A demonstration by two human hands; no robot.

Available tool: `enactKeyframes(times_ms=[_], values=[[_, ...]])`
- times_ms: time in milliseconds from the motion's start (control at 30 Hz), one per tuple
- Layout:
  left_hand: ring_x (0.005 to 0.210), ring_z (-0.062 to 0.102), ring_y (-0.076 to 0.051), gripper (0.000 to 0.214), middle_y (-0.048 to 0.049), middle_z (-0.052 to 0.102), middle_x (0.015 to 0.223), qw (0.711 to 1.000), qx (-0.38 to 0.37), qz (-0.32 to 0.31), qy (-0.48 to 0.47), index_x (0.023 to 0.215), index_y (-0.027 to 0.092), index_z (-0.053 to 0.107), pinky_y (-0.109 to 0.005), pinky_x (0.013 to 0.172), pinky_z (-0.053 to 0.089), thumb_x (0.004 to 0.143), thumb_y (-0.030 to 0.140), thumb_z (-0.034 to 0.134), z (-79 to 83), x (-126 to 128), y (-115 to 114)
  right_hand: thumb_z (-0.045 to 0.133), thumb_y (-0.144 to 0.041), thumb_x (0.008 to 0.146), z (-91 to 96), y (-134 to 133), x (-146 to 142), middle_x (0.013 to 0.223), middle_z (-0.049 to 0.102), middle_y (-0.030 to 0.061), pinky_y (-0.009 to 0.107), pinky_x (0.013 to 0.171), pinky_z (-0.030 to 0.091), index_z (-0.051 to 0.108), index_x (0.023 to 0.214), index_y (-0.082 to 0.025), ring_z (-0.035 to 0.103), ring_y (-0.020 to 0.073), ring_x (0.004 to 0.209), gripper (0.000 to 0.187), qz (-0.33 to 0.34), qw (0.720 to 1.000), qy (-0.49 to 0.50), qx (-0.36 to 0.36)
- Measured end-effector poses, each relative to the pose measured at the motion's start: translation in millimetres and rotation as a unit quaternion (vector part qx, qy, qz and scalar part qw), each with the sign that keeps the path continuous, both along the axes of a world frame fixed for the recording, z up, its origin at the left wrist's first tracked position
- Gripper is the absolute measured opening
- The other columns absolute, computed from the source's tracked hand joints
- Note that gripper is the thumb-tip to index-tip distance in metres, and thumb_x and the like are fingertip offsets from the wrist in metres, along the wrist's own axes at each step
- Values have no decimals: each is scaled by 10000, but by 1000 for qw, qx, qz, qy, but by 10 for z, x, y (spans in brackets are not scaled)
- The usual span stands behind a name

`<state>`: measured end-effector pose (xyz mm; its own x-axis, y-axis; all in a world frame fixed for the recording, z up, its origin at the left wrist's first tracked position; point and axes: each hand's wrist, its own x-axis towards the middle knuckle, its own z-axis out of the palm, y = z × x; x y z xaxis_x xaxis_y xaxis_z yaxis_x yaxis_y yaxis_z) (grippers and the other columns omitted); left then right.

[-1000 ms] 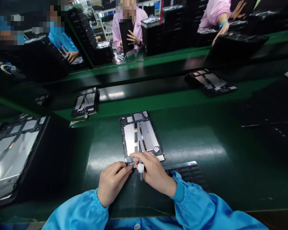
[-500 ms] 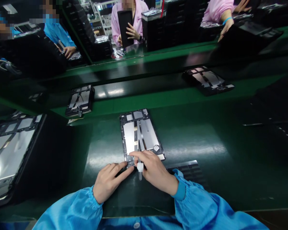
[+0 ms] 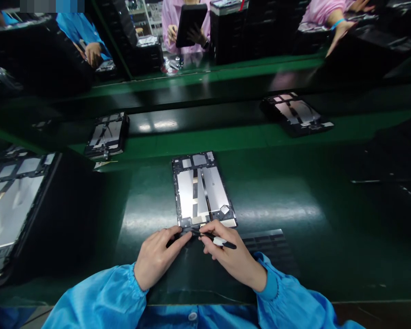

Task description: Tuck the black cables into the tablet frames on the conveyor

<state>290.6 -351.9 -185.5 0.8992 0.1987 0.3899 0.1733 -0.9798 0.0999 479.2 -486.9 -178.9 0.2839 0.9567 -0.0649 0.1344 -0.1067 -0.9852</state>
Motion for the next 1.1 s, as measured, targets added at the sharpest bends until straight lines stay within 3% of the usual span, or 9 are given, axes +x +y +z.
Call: enactKeyframes(times_ms=[233, 433, 633, 800, 867, 1000, 1100], values=[[821, 613, -157, 295, -65, 636, 1063, 1000, -5, -6, -12, 1226, 218, 598, -274, 691, 504, 1006, 158, 411, -10, 5, 10, 521, -317, 983, -16, 3, 83, 622, 624, -19, 236, 467, 482, 613, 932, -205, 594, 142, 486, 154, -24, 997, -70, 9], [854, 618, -169, 320, -76, 627, 1122, 1000, -17, -13, 7, 1261, 233, 588, -289, 709, 525, 992, 146, 440, -36, -43, 45, 549, -308, 963, -27, -54, 175, 630, 606, -18, 221, 429, 483, 629, 928, -198, 579, 132, 461, 140, -71, 995, -68, 2], [906, 620, -159, 275, -70, 643, 1144, 998, -41, -42, -25, 1223, 206, 614, -282, 745, 512, 985, 142, 492, -23, -79, 107, 577, -360, 976, 35, -2, 77, 788, 699, 30, 220, 483, 551, 678, 1051, -204, 642, 141, 556, 201, 4, 1000, 11, 13], [880, 613, -160, 263, -72, 650, 1134, 997, -44, -47, -36, 1212, 200, 620, -285, 712, 506, 986, 140, 498, -31, -50, 128, 559, -315, 991, 59, 41, 45, 1006, 696, 49, 264, 623, 571, 678, 1039, -222, 675, 151, 669, 159, 44, 997, -18, 52], [880, 610, -158, 265, -71, 651, 1135, 997, -44, -47, -36, 1213, 204, 617, -285, 714, 505, 988, 140, 493, -29, -43, 144, 554, -300, 991, 67, 51, 50, 966, 697, 39, 284, 666, 564, 671, 1040, -222, 656, 142, 633, 149, 59, 996, -35, 57], [955, 598, -181, 266, -78, 653, 1149, 997, -42, -54, -38, 1217, 184, 614, -307, 761, 494, 987, 133, 491, 19, -73, 106, 594, -357, 964, 60, 4, 57, 785, 677, 13, 234, 505, 520, 650, 1034, -216, 633, 146, 577, 168, 42, 999, 28, -14], [1057, 569, -203, 288, -81, 652, 1185, 993, -53, -102, -24, 1252, 157, 600, -319, 806, 471, 1000, 141, 462, 55, -130, -61, 622, -411, 936, 18, -134, 68, 695, 658, -8, 214, 446, 472, 626, 991, -200, 571, 115, 459, 218, 5, 995, 86, -56]])
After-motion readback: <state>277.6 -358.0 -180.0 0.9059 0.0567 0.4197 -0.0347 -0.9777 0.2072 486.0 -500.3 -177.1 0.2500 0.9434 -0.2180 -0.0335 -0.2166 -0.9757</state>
